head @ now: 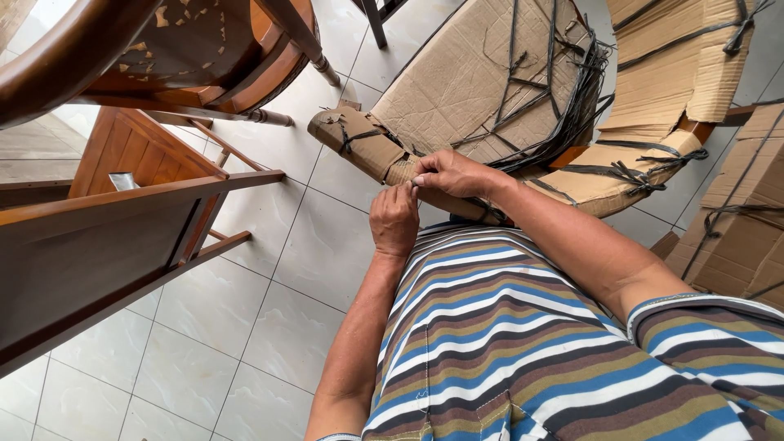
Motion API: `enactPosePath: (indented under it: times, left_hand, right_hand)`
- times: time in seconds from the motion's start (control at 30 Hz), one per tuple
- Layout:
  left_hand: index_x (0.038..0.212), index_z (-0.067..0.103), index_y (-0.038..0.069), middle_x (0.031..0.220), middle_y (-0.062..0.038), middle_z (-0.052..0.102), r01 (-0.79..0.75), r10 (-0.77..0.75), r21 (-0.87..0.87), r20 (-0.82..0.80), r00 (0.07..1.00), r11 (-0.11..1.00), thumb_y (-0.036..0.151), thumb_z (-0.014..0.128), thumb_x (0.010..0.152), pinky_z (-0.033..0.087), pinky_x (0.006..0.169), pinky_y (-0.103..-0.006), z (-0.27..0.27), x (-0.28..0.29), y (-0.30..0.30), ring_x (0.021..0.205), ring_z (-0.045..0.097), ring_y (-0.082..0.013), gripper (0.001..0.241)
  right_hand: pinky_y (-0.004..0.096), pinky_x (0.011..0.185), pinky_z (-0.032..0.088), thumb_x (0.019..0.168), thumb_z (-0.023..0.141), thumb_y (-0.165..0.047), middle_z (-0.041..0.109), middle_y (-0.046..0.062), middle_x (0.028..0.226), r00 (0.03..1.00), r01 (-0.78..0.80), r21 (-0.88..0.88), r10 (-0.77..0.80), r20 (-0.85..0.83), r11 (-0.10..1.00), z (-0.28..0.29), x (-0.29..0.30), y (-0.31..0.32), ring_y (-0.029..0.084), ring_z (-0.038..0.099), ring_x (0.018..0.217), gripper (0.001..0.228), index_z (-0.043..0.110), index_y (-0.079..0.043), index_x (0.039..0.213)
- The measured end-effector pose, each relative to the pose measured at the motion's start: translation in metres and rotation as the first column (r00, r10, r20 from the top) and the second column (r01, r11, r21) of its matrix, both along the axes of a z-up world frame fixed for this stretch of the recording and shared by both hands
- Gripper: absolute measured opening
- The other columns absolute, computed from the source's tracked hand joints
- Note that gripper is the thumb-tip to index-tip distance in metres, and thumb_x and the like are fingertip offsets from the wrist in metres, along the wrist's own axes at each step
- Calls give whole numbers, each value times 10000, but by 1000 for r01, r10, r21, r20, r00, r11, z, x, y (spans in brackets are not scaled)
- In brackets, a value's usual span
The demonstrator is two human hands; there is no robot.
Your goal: Securing protective cardboard to a chair frame by tying plastic straps at various points.
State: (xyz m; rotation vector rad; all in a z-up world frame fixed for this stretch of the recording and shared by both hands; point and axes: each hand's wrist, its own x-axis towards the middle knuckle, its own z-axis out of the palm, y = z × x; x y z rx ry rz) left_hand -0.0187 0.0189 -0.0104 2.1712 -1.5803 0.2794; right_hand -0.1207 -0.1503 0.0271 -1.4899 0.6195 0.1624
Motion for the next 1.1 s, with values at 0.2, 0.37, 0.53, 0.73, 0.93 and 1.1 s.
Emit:
enactPosePath:
  times: [0.2, 0.37, 0.53, 0.73, 0.93, 1.1]
  left_hand:
    - [838, 583, 201, 718, 40, 484, 19, -14, 49, -103, 995, 999, 260, 682, 935, 468, 653, -332, 16, 8, 2, 696, 594, -182, 151]
    - [860, 593, 186, 730, 3, 523, 45, -19, 125, -200, 980, 991, 212, 678, 885, 488, 664, -369, 10, 11, 8, 714, 627, -225, 92]
    - [848, 600, 180, 726, -15, 552, 62, -18, 173, -249, 968, 983, 207, 671, 863, 501, 683, -384, 8, 12, 17, 742, 650, -248, 77]
    - [1104, 705, 87, 917, -150, 715, 35, 41, 105, -644, 764, 994, 273, 691, 1004, 587, 727, -410, 4, 16, 50, 854, 730, -340, 212]
    - [1288, 656, 101, 1159, -225, 746, 186, 522, 735, -613, 593, 652, 551, 529, 1028, 548, 908, -575, -85, 38, 158, 1124, 689, -450, 535]
    - [1144, 736, 76, 1030, -115, 810, 202, 752, 913, -408, 518, 356, 474, 518, 960, 523, 911, -427, -183, 30, 280, 1043, 724, -331, 490]
  right_hand:
    - [424, 816, 541, 906, 774, -345, 756, 116, 875, 995, -91, -361, 67, -77, 928, 0, 3, -8, 320, 727, 930, 211, 777, -140, 956]
    - [495, 809, 529, 951, 712, -338, 720, 162, 881, 996, -72, -471, 35, -86, 879, -10, -2, -14, 392, 700, 936, 232, 730, -108, 927]
    - [501, 771, 510, 966, 685, -357, 687, 162, 839, 989, -48, -526, -34, -144, 849, -22, -4, -7, 399, 686, 905, 257, 688, -112, 888]
    - [490, 839, 547, 997, 654, -291, 704, 148, 921, 932, 230, -623, -354, -81, 748, -49, -35, -21, 385, 695, 971, 169, 723, -138, 984]
    - [561, 976, 516, 1081, 534, -281, 716, 149, 1151, 895, 265, -519, -407, -180, 812, 25, -116, -12, 402, 658, 1144, 276, 686, -124, 1249]
    - [521, 1017, 471, 977, 457, -584, 636, 107, 1420, 826, 97, -523, -362, -432, 847, 23, -163, 32, 337, 612, 1271, 624, 597, -151, 1405]
